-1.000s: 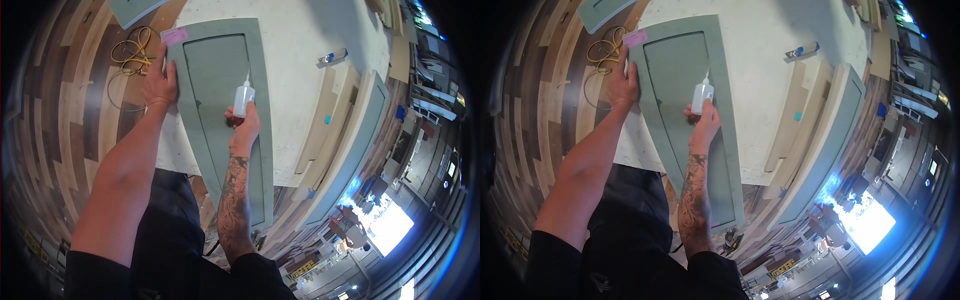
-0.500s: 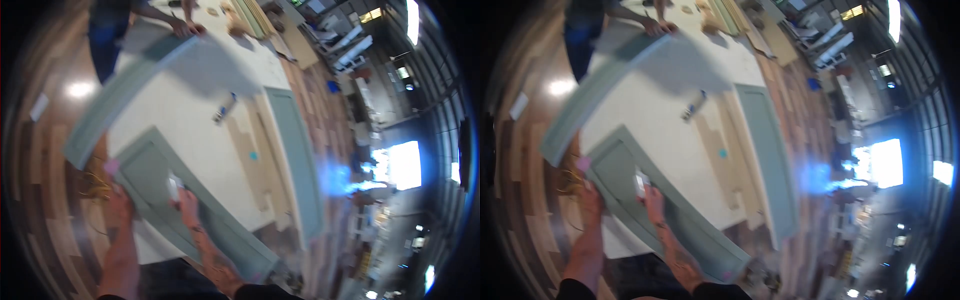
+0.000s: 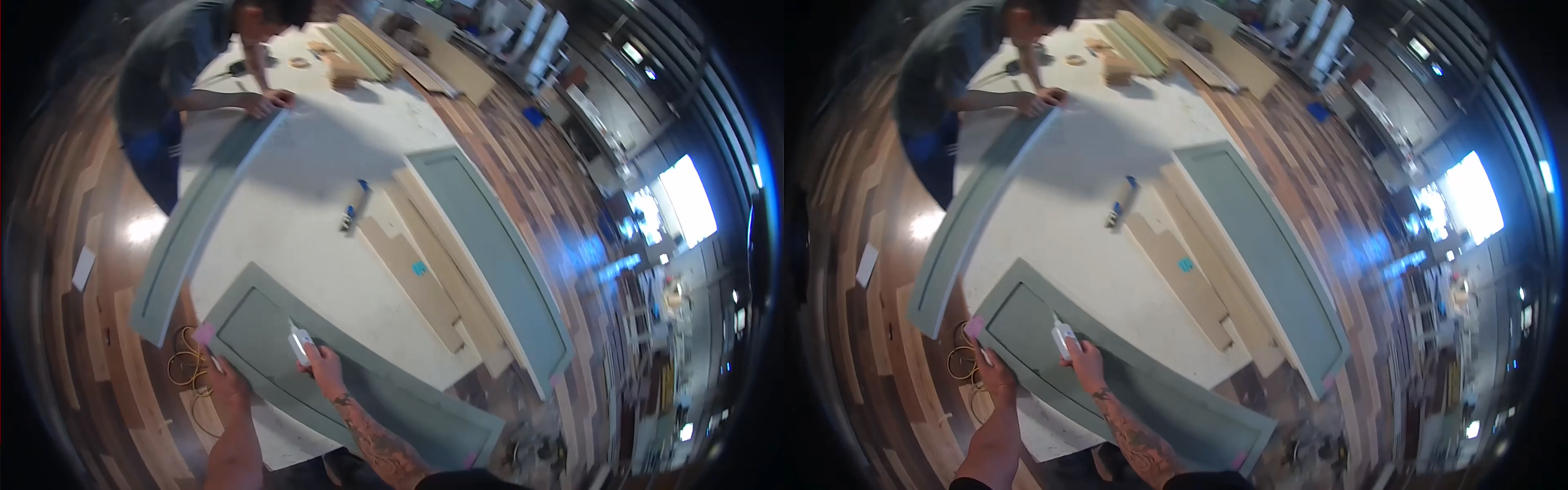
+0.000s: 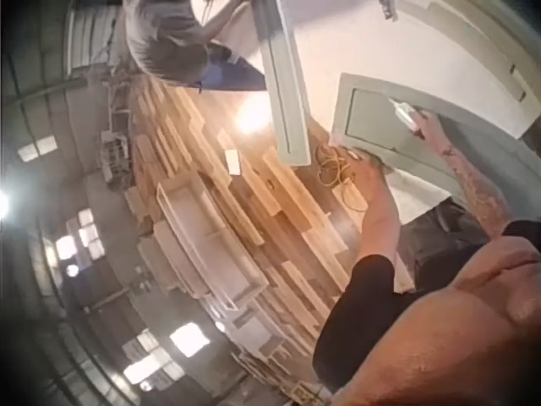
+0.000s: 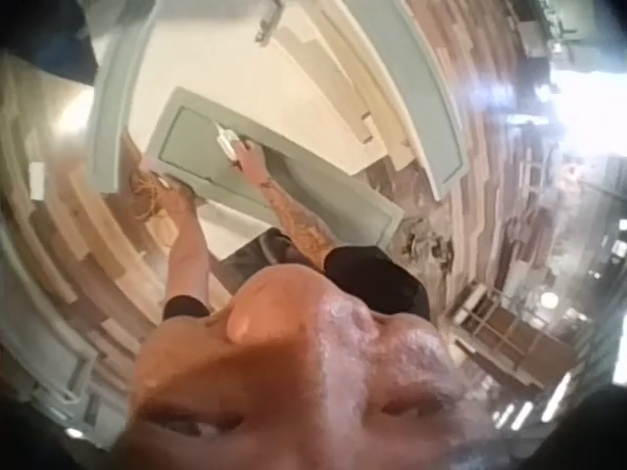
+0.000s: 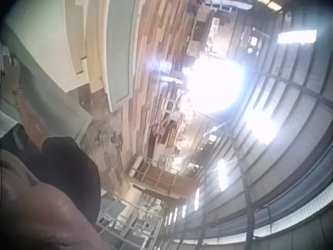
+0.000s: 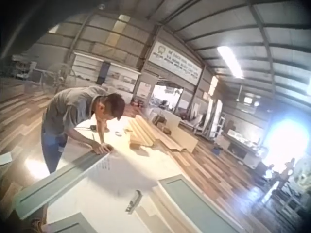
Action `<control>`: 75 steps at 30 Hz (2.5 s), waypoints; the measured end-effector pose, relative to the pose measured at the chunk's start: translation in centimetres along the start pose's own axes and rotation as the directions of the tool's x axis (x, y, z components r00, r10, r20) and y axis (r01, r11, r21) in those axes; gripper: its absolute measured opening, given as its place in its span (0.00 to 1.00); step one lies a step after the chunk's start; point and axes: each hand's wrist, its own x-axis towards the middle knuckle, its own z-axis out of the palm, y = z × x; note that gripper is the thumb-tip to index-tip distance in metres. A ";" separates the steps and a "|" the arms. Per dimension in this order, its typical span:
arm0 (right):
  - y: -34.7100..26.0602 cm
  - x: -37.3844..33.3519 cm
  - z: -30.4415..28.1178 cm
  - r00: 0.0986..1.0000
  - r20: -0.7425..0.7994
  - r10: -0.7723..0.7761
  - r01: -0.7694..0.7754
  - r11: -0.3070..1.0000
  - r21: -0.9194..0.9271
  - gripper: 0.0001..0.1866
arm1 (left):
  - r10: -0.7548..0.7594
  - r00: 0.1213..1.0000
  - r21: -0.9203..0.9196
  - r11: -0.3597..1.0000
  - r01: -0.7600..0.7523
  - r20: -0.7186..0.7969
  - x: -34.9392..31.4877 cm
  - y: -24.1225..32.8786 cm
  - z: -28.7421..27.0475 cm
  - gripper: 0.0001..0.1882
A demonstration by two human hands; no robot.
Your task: Applying glue into the grooves of a cabinet door panel.
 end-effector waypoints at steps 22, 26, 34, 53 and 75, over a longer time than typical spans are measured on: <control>-0.2 -0.5 1.9 0.995 -0.091 -0.049 0.036 0.990 -0.138 0.25 | -0.075 0.997 -0.102 0.992 0.077 0.020 0.0 2.1 -1.9 0.31; -1.1 -0.8 2.4 0.998 -0.053 -0.020 0.009 0.981 -0.194 0.24 | -0.066 0.990 -0.076 0.995 0.057 -0.127 0.6 0.5 -0.5 0.30; -1.2 -1.7 2.3 0.998 -0.069 -0.008 -0.005 0.982 -0.186 0.20 | -0.162 0.980 0.012 0.986 0.164 -0.112 -0.2 0.8 -1.4 0.31; -3.9 -1.5 3.3 0.996 -0.084 -0.015 -0.003 0.979 -0.203 0.22 | -0.262 0.964 0.179 0.947 0.267 -0.054 1.2 0.7 -0.8 0.30; -2.7 -2.4 2.2 0.997 -0.054 -0.061 0.043 0.956 -0.289 0.23 | -0.287 0.954 0.237 0.924 0.299 -0.087 0.0 0.5 -1.0 0.29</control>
